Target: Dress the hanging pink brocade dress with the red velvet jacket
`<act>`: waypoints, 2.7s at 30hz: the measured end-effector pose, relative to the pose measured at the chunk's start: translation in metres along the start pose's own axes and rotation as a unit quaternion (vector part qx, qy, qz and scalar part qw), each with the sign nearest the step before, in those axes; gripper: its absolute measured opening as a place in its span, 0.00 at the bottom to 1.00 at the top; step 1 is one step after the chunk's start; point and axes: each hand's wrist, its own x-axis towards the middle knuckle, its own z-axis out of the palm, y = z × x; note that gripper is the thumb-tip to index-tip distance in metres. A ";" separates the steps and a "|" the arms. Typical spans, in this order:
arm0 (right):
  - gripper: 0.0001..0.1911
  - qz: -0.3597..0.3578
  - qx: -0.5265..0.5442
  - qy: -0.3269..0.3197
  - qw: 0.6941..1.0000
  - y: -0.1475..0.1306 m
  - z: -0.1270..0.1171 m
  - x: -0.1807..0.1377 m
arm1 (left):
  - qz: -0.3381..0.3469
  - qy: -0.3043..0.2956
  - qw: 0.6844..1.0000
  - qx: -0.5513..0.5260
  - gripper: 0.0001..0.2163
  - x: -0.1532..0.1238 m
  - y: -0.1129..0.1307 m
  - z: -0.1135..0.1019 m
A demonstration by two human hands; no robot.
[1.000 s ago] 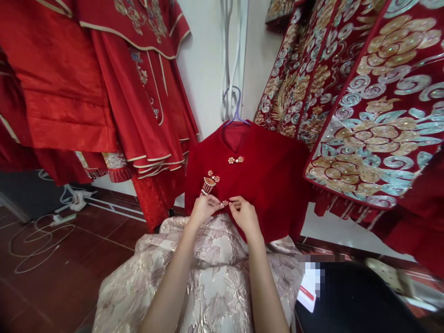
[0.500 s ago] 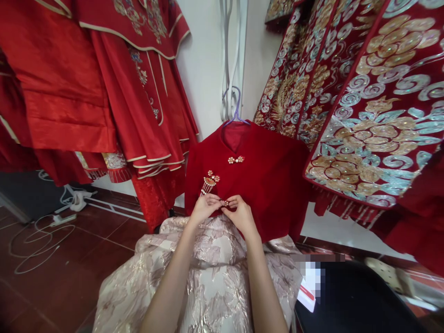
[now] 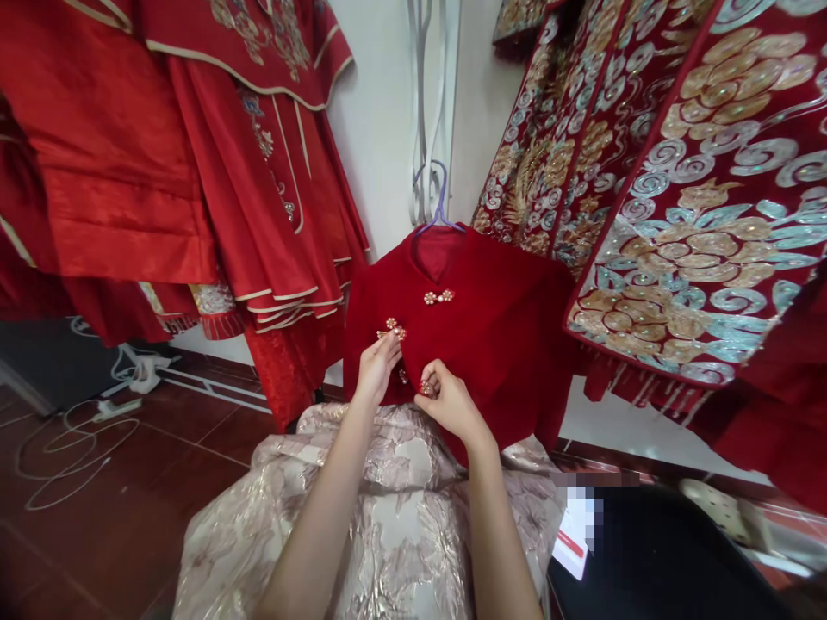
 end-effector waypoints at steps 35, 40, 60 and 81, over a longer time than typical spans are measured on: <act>0.15 0.030 0.026 -0.074 0.996 -0.005 -0.059 -0.025 | 0.331 -0.117 0.770 0.533 0.11 0.024 0.040 0.076; 0.17 0.048 0.000 -0.029 0.998 -0.004 -0.083 -0.037 | 0.383 -0.183 0.608 0.671 0.09 0.035 0.058 0.085; 0.21 0.046 0.028 0.095 0.994 -0.019 -0.108 -0.050 | 0.373 -0.331 0.609 0.617 0.07 0.062 0.069 0.093; 0.42 -0.010 -0.228 0.298 0.927 -0.024 -0.082 0.087 | 0.265 0.005 0.720 0.641 0.34 0.055 0.045 0.073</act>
